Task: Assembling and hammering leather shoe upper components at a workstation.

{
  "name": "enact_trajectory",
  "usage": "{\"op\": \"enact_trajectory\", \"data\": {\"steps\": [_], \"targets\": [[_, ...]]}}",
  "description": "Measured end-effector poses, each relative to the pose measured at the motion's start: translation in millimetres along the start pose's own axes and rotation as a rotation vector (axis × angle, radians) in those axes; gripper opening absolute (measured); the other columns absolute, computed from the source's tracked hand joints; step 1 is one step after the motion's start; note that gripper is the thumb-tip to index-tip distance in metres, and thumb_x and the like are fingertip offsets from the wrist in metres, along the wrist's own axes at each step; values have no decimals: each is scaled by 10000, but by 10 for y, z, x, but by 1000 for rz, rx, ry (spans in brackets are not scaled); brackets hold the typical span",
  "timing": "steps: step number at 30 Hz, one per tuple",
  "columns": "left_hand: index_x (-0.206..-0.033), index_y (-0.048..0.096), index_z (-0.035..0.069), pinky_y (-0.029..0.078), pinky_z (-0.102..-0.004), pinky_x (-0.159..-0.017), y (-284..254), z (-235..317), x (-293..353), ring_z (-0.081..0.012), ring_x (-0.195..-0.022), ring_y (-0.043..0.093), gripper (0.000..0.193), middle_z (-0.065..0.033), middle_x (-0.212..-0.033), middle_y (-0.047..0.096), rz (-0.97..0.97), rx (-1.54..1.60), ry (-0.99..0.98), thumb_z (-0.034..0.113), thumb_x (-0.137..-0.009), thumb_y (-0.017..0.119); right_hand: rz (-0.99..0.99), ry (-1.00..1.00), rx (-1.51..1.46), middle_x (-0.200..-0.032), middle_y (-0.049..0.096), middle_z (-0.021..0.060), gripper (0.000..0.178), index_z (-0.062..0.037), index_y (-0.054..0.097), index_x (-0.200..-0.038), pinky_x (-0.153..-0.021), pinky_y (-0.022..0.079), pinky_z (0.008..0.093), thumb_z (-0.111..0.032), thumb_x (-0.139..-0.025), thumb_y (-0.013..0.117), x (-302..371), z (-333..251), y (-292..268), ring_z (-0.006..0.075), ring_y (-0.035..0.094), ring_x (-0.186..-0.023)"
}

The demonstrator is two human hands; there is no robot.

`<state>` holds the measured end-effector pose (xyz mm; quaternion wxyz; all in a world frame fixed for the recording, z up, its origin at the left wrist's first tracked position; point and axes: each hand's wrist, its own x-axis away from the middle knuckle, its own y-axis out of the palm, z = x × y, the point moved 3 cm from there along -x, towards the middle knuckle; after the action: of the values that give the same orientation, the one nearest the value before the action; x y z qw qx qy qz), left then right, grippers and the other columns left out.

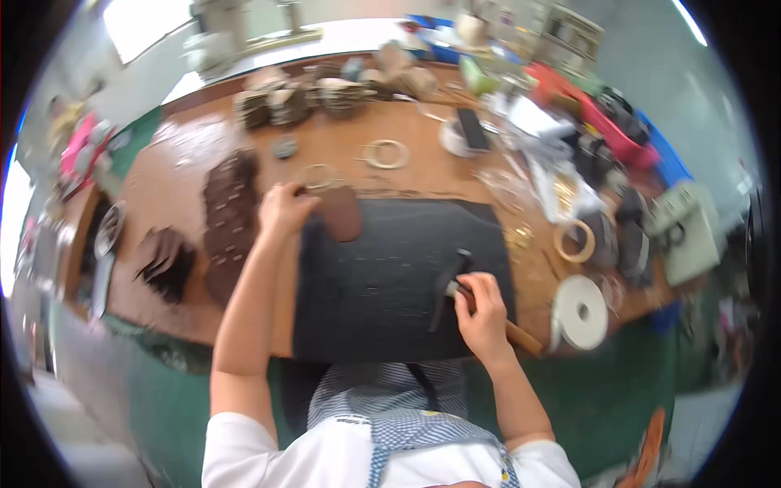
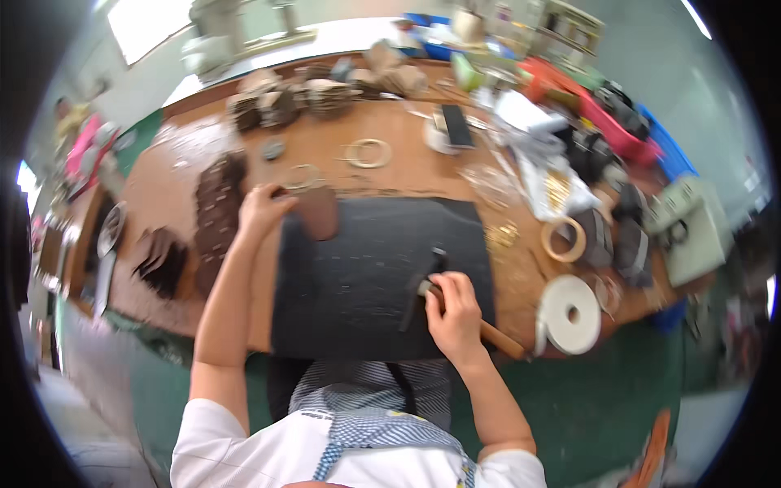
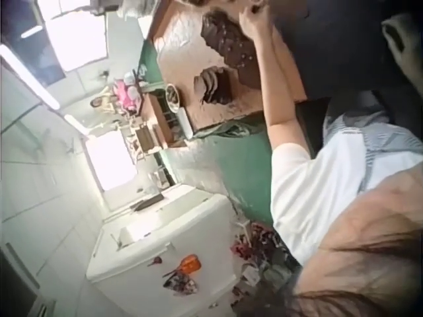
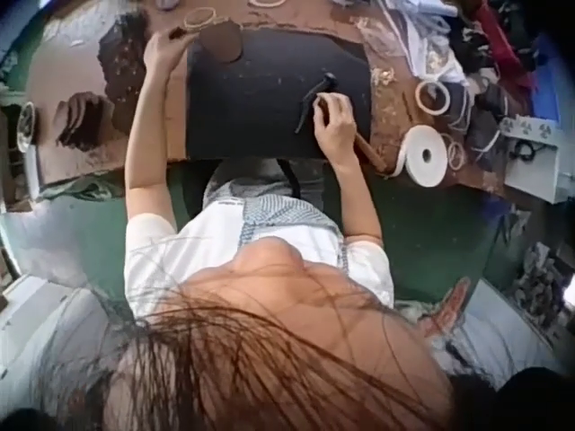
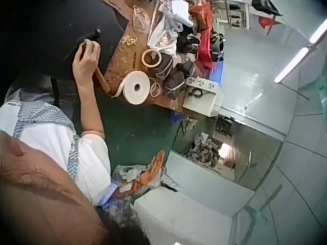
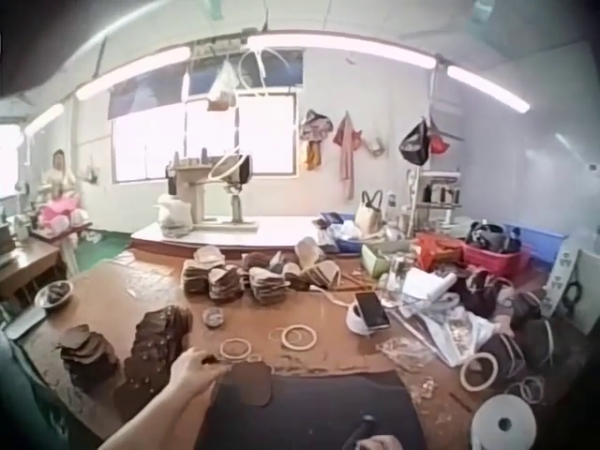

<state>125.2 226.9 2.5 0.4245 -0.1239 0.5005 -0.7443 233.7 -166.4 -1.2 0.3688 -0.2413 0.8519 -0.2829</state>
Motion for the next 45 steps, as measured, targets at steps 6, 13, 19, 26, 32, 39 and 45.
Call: {"op": "enact_trajectory", "data": {"steps": [6, 13, 19, 26, 32, 39, 45], "targets": [[-1032, 760, 48, 550, -434, -850, 395, -67, -395, -339, -935, 717, 539, -144, -949, 758, -209, -16, 22, 442, -675, 854, 2, 175, 165, -877, 650, 142, 72, 2, 674, -952, -699, 523, 374, -21, -883, 664, -227, 799, -562, 285, 670, -780], [-993, 720, 54, 477, -456, -920, 510, 159, -278, -342, -1092, 606, 353, -140, -1032, 700, -86, -130, 125, 316, -773, 809, -73, 275, 163, -903, 674, 144, 101, -8, 686, -951, -725, 542, 385, -55, -863, 701, -372, 1387, -606, 300, 688, -792], [-1016, 697, -4, 547, -390, -757, 234, 316, -200, -334, -815, 709, 366, -196, -882, 727, 56, 130, 223, 232, -760, 808, -252, 51, 623, -880, 639, 168, 80, -18, 638, -831, -797, 545, 437, -20, -837, 558, -485, 1279, -360, 347, 653, -896], [-910, 704, 8, 464, -223, -643, -517, 827, 573, -55, -708, 598, 139, 20, -780, 666, -217, 881, -12, 95, -835, 782, -374, -161, 786, -839, 666, 180, 85, -16, 641, -845, -717, 567, 430, -11, -805, 565, -586, 1182, -202, 332, 681, -799], [-1001, 702, 19, 448, -193, -722, -601, 824, 1404, -27, -809, 575, 158, 54, -867, 657, -449, 1107, -169, 137, -901, 739, -197, 89, 343, -792, 658, 219, 102, 11, 623, -818, -692, 513, 473, -73, -761, 610, -644, 1227, -528, 408, 650, -744], [-1068, 706, -10, 498, -220, -807, -465, 684, 1944, -80, -876, 638, 199, -16, -952, 703, -465, 1237, -367, 119, -918, 720, -41, 530, -805, -870, 659, 32, 99, -6, 687, -998, -709, 531, 249, 4, -919, 629, -385, 405, -403, 96, 616, -752], [-1054, 710, 13, 508, -235, -769, -348, 695, 2124, -78, -841, 633, 217, -9, -925, 698, -448, 1238, -383, 154, -899, 763, -363, 597, -1255, -862, 683, 76, 105, -13, 669, -990, -723, 544, 277, 39, -901, 650, -158, -445, 246, 152, 653, -752]]}}
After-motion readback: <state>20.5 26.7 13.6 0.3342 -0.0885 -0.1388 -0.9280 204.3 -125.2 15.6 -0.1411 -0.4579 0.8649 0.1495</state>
